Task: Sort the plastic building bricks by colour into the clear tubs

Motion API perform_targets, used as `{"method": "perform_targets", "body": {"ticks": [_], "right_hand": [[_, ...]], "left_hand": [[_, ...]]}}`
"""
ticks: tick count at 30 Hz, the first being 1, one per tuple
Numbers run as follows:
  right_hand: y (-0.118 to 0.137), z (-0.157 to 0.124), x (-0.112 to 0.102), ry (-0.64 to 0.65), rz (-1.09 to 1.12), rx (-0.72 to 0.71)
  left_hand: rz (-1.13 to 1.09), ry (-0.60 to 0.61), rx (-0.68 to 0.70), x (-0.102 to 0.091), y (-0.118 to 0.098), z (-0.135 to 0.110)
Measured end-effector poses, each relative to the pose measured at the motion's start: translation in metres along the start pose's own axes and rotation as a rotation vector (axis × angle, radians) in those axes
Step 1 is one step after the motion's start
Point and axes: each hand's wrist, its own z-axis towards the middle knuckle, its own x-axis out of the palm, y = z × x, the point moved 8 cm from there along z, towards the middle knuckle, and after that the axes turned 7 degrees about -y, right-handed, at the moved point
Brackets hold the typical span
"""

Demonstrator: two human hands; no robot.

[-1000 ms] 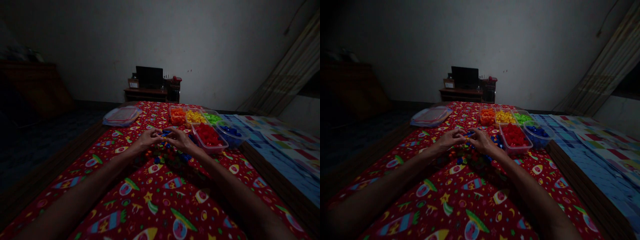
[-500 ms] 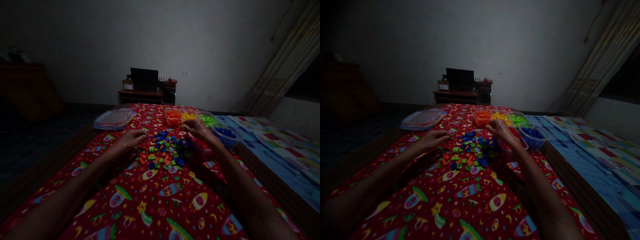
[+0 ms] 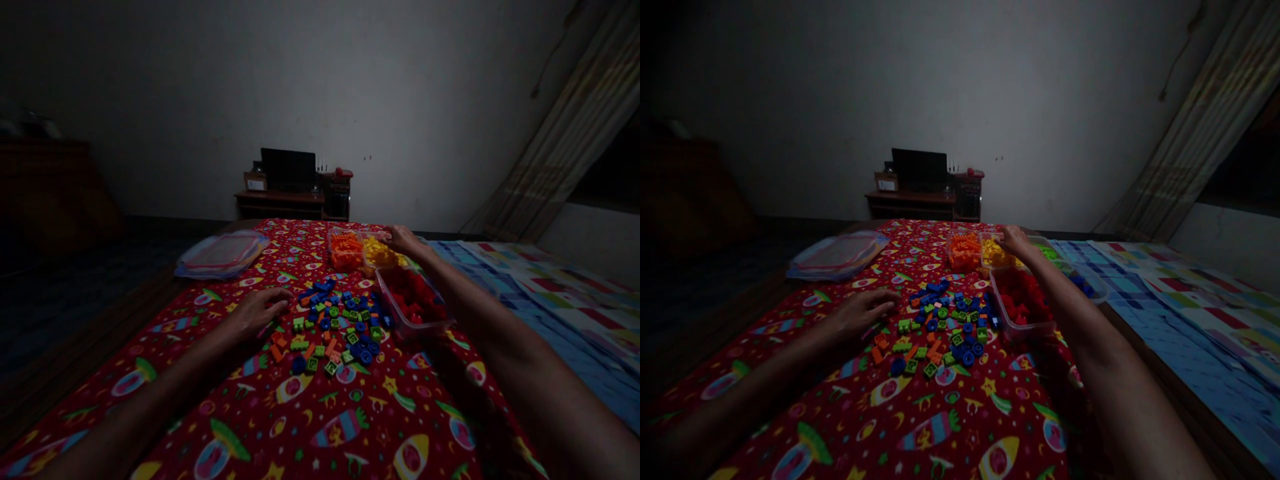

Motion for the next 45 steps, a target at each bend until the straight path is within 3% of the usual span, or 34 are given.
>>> {"method": "perform_targets", "body": {"ticks": [3,7,9,12,15,17,21,25,30,34,38,40,45], "right_hand": [[0.039,-0.012,-0.006,-0.04,0.109,-0.161],[0.115,-0.047,0.007,0.155,0.271,-0.383],[0.142,-0.06,0.021,0.236,0.303,-0.391],[0.161,-0.07,0.046,0.321,0.274,-0.338],[0.162,-0.077,0.064,0.367,0.256,-0.307],[0.157,-0.081,0.066,0.327,0.268,-0.289],[0.137,-0.085,0.057,0.207,0.277,-0.152],[0.125,-0.086,0.044,0.09,0.355,-0.058],[0.126,-0.085,0.035,-0.037,0.475,-0.088],[0.143,-0.087,0.041,0.008,0.523,-0.219],[0.168,-0.095,0.051,0.161,0.452,-0.393],[0.17,-0.097,0.054,0.197,0.398,-0.403],[0.149,-0.086,0.04,0.057,0.56,-0.236]], "left_hand": [[0.036,-0.057,0.019,-0.001,-0.003,0.004],[0.062,-0.15,0.11,0.005,-0.015,0.026],[0.064,-0.162,0.176,0.015,-0.021,0.04],[0.021,-0.096,0.216,0.038,-0.025,0.058],[0.02,0.011,0.183,0.058,-0.023,0.063],[0.039,0.023,0.165,0.061,-0.022,0.061],[0.052,-0.041,0.081,0.05,-0.016,0.058],[-0.182,-0.075,-0.032,0.036,-0.011,0.057],[-0.386,-0.051,-0.068,0.03,-0.01,0.053],[-0.427,-0.014,-0.071,0.028,-0.007,0.051],[-0.32,-0.023,-0.055,0.02,-0.002,0.051],[-0.231,-0.011,-0.035,0.021,0.003,0.052],[0.011,0.066,0.118,0.031,0.01,0.058]]}}
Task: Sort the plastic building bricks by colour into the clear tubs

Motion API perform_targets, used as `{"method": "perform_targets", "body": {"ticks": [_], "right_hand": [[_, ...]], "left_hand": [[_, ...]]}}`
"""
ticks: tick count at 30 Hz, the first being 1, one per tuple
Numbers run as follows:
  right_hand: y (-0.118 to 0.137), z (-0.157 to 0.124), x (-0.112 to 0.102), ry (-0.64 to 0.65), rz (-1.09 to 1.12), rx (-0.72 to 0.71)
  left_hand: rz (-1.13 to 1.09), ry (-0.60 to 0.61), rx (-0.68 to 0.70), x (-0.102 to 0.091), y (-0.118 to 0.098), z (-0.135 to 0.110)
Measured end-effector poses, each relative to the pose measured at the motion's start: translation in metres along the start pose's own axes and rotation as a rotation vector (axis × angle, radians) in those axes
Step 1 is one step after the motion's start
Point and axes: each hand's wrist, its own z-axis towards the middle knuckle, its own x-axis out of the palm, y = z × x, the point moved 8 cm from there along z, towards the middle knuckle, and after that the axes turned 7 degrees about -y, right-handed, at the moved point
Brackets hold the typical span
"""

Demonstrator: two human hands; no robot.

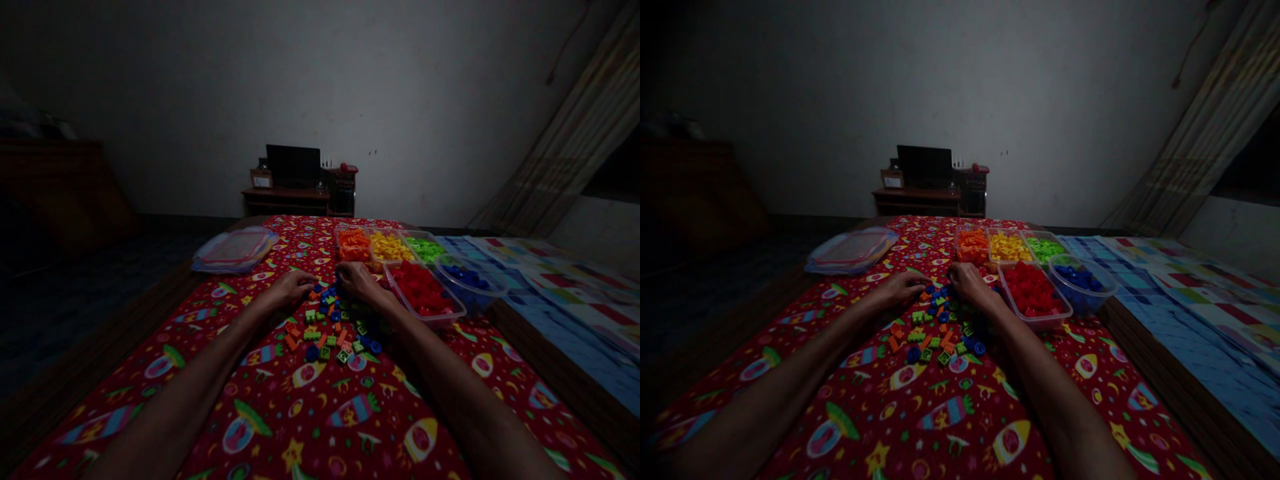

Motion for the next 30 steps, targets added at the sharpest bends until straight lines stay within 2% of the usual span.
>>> {"method": "perform_targets", "body": {"ticks": [3,6,10,12,15,18,20,24,27,30], "right_hand": [[-0.016,0.003,-0.01,-0.07,0.219,0.186],[-0.026,0.0,-0.002,-0.031,0.529,0.423],[-0.021,-0.007,0.011,-0.03,0.961,0.653],[-0.016,-0.01,0.019,-0.004,1.1,0.731],[-0.013,-0.012,0.025,0.027,1.178,0.792],[-0.009,-0.014,0.029,0.034,1.245,0.854],[0.0,-0.015,0.033,0.064,1.353,0.884],[0.015,-0.014,0.033,0.064,1.509,0.858],[0.013,-0.013,0.032,0.045,1.5,0.858],[0.01,-0.011,0.033,0.078,1.49,0.809]], "left_hand": [[0.091,0.081,0.027,0.003,0.001,0.002],[0.172,0.126,-0.012,0.0,-0.003,-0.001],[0.262,0.085,-0.048,-0.008,-0.011,-0.005],[0.248,0.036,-0.065,-0.013,-0.012,-0.005],[0.125,-0.102,-0.103,-0.024,-0.016,-0.002],[-0.047,-0.242,-0.025,-0.035,-0.038,0.001],[-0.076,-0.272,0.086,-0.035,-0.061,0.0],[0.072,-0.256,0.278,-0.018,-0.096,-0.008],[0.151,-0.278,0.278,-0.005,-0.095,-0.012],[0.137,-0.305,0.244,0.002,-0.088,-0.014]]}}
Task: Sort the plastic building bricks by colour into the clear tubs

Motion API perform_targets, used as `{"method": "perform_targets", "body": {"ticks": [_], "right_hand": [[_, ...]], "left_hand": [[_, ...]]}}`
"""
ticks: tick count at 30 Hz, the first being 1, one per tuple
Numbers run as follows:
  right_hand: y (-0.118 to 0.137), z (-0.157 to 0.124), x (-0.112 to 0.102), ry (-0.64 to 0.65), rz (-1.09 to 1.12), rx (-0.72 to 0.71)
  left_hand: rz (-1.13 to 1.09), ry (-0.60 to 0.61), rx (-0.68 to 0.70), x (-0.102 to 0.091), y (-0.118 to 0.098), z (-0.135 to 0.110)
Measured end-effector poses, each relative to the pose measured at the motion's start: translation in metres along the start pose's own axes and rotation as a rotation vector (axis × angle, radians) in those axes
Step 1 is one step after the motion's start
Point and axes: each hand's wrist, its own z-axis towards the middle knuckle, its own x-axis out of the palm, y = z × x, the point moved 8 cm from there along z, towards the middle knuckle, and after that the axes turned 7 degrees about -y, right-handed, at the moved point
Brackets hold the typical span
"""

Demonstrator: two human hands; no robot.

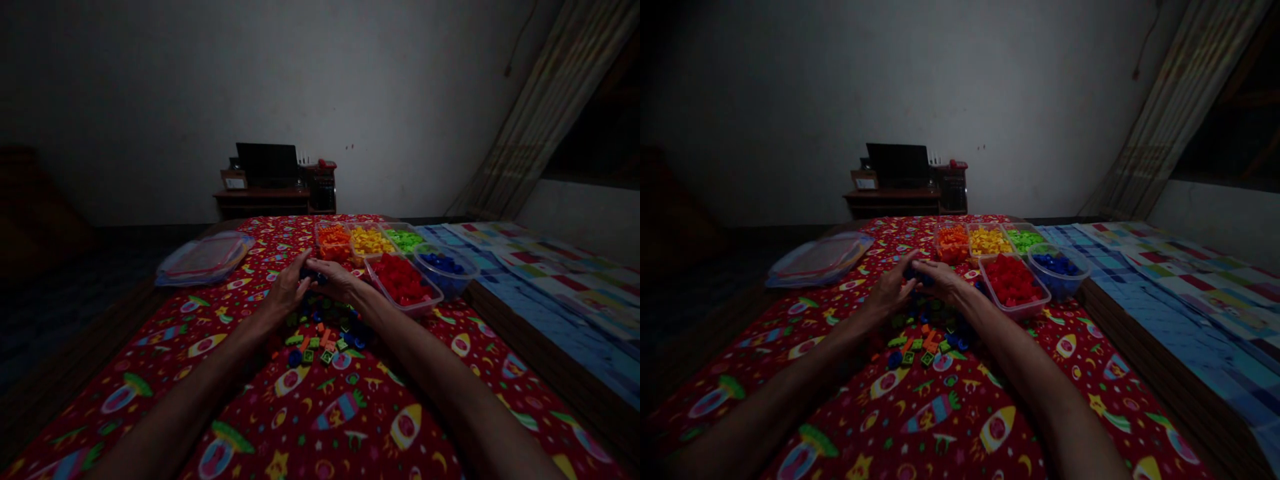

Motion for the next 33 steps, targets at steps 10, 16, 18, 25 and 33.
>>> {"method": "perform_targets", "body": {"ticks": [10,16,18,25,33], "right_hand": [[0.035,-0.002,-0.012,-0.029,-0.212,-0.185],[0.166,-0.071,-0.087,-0.563,-0.898,-0.789],[0.196,-0.102,-0.128,-0.834,-1.094,-0.851],[0.192,-0.139,-0.227,-1.232,-1.479,-0.606],[0.202,-0.122,-0.165,-1.14,-1.535,-0.771]], "left_hand": [[-0.22,0.086,-0.072,-0.001,0.0,0.001],[-0.035,0.142,-0.227,-0.001,0.038,-0.006],[-0.004,0.204,-0.268,0.004,0.05,-0.009],[0.046,0.32,-0.182,0.019,0.047,-0.015],[0.025,0.422,-0.13,0.025,0.034,-0.019]]}}
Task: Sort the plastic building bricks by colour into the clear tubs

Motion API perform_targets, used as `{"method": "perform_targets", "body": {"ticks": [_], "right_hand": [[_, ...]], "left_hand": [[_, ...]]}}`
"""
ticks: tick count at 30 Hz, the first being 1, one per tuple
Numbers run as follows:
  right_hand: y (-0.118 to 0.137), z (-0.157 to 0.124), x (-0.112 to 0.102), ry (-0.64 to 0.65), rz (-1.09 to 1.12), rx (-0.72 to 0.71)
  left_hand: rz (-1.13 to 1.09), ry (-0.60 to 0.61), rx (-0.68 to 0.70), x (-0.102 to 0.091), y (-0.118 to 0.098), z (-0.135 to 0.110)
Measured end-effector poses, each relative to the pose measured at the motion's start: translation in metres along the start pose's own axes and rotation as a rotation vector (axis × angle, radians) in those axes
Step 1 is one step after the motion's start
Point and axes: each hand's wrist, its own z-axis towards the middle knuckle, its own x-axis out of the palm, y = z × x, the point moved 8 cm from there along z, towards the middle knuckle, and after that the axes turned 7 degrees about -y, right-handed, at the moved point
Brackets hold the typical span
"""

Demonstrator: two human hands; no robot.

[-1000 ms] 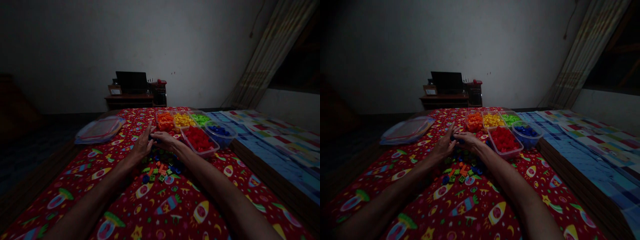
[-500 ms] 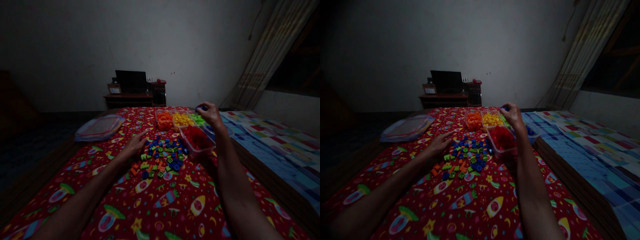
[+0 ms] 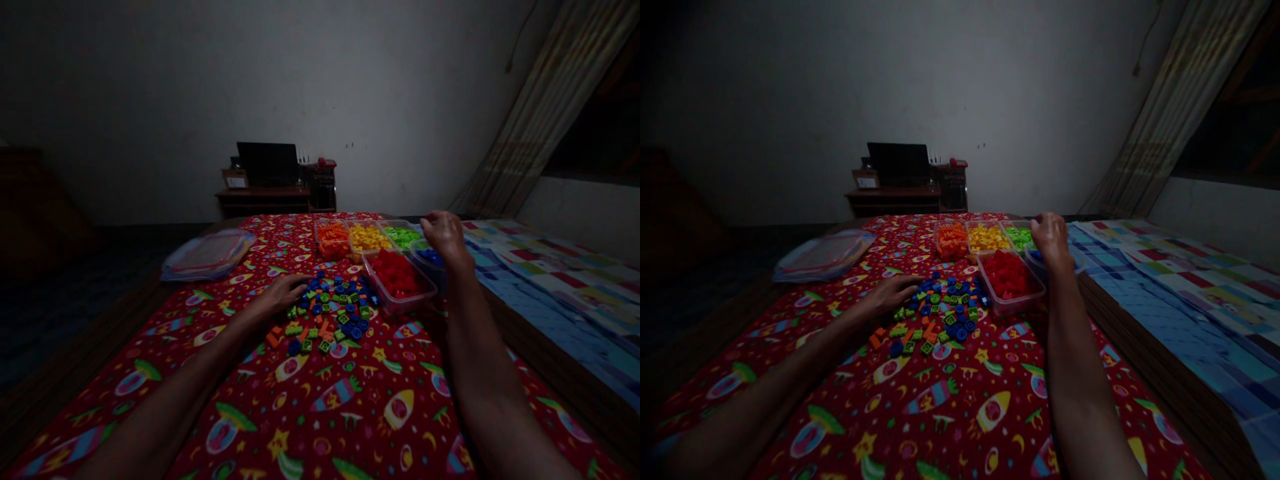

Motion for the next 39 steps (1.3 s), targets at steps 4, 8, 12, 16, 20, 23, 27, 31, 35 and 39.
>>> {"method": "perform_targets", "body": {"ticks": [4,8,12,16,20,23,27,31,35,39], "right_hand": [[0.095,-0.026,0.019,0.205,0.243,-0.261],[0.164,-0.096,0.059,0.495,0.306,-0.586],[0.179,-0.15,0.091,0.581,0.174,-0.825],[0.174,-0.167,0.108,0.706,0.069,-0.879],[0.17,-0.161,0.106,0.642,0.098,-0.836],[0.163,-0.155,0.104,0.543,0.194,-0.785],[0.157,-0.148,0.108,0.466,0.312,-0.721],[0.168,-0.152,0.113,0.535,0.268,-0.745],[0.181,-0.164,0.115,0.755,0.2,-0.821],[0.184,-0.164,0.112,0.846,0.255,-0.832]], "left_hand": [[-0.018,-0.004,0.021,0.003,0.001,0.002],[-0.067,-0.035,-0.018,0.004,0.01,0.005],[-0.165,-0.051,-0.058,0.0,0.013,0.004],[-0.112,-0.101,-0.1,-0.008,0.016,0.004],[-0.206,-0.186,-0.138,-0.015,0.027,0.006],[-0.385,-0.178,-0.212,-0.013,0.037,0.005],[-0.562,-0.227,-0.283,-0.016,0.042,0.001],[-0.599,-0.21,-0.301,-0.016,0.038,-0.002],[-0.59,-0.172,-0.335,-0.012,0.038,-0.003],[-0.585,-0.199,-0.292,-0.018,0.034,-0.004]]}}
